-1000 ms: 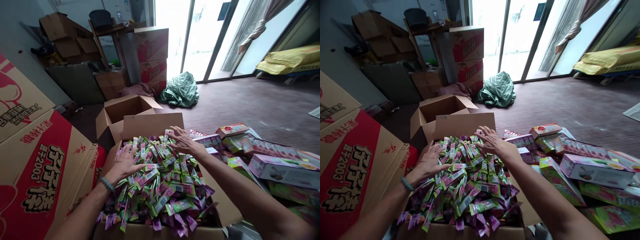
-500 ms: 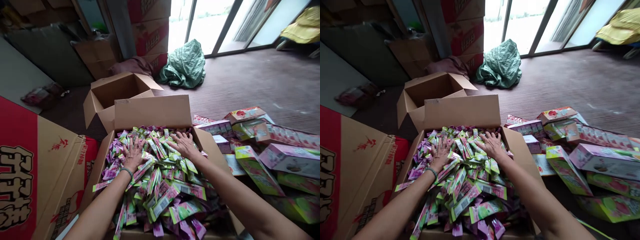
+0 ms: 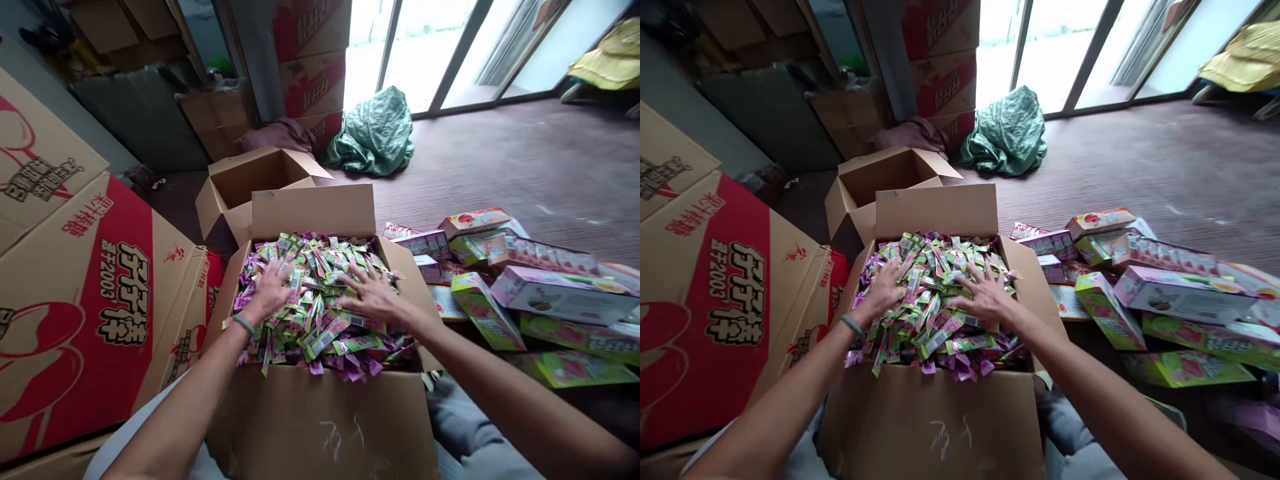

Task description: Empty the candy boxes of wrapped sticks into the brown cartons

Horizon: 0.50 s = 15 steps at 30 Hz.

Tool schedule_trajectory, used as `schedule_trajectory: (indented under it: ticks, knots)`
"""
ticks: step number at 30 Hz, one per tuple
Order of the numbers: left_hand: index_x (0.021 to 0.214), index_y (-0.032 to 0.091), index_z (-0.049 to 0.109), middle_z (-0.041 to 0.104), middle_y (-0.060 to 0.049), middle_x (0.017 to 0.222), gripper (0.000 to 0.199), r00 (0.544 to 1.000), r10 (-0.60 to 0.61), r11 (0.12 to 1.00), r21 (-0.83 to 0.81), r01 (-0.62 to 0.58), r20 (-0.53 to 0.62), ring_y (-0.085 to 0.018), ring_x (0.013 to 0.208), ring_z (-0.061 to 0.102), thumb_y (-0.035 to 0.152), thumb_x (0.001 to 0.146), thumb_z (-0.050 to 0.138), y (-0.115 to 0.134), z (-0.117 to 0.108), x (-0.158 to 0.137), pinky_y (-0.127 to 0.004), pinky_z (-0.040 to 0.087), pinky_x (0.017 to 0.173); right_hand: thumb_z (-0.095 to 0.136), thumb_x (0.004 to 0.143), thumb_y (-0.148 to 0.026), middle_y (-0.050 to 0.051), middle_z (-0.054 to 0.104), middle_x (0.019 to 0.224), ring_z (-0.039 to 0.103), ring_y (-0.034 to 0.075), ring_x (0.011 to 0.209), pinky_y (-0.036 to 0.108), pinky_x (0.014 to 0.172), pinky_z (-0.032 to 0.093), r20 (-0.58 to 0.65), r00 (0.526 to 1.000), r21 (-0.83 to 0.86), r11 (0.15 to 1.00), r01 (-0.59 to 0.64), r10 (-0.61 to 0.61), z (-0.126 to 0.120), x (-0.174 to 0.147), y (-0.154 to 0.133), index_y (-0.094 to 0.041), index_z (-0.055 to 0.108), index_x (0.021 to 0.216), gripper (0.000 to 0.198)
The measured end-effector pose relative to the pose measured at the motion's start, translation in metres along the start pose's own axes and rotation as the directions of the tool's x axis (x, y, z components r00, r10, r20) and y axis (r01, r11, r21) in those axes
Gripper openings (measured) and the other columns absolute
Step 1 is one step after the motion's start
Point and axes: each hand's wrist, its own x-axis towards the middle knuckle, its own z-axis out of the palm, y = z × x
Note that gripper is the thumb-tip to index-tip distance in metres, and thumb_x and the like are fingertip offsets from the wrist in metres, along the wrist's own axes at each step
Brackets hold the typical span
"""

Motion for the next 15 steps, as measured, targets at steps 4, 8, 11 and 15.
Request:
schedule_trajectory:
  ticks: [4,8,11,15]
  knots:
    - [0.159,0.038,0.023,0.003,-0.009,0.172,0.105,0.969,0.084,0.991,0.081,-0.105,0.231,-0.047,0.154,-0.008,0.069,0.072,0.073,0.025,0.061,-0.062,-0.075,-0.008,0.115,0.061,0.065,-0.089,0.013,0.007,0.170,-0.003,0.062,0.147,0.090,0.099,0.012,0.091,0.996,-0.012,1.000,0.014,-0.013,0.057,-0.049,-0.032,-0.035,0.025,0.160,0.114]
    - [0.159,0.037,0.017,-0.001,-0.011,0.171,0.096,0.969,0.034,0.984,0.161,-0.075,0.244,-0.047,0.152,-0.015,0.061,0.081,0.068,0.016,0.109,-0.068,-0.076,-0.006,0.114,0.062,0.081,-0.068,0.012,0.007,0.170,-0.006,0.057,0.149,0.087,0.102,0.011,-0.020,1.000,-0.086,0.996,0.014,-0.016,0.099,-0.051,-0.035,-0.034,0.029,0.159,0.092]
    - [0.159,0.040,0.016,-0.003,-0.010,0.171,0.098,0.959,0.014,0.986,0.155,-0.060,0.284,-0.048,0.151,-0.018,0.063,0.080,0.068,0.010,0.119,-0.050,-0.081,-0.005,0.111,0.063,0.082,-0.061,0.010,0.011,0.170,-0.006,0.054,0.150,0.085,0.105,0.008,-0.071,0.997,-0.114,0.993,0.018,-0.027,0.115,-0.038,-0.024,-0.034,0.042,0.154,0.080]
    - [0.159,0.040,0.013,-0.008,-0.008,0.171,0.100,0.953,0.015,0.986,0.153,-0.064,0.303,-0.046,0.151,-0.018,0.060,0.079,0.069,0.016,0.107,-0.034,-0.081,-0.003,0.111,0.062,0.079,-0.070,0.011,0.014,0.170,-0.009,0.053,0.151,0.086,0.105,0.002,-0.042,0.999,-0.104,0.994,0.023,-0.028,0.109,-0.026,-0.016,-0.029,0.059,0.142,0.074]
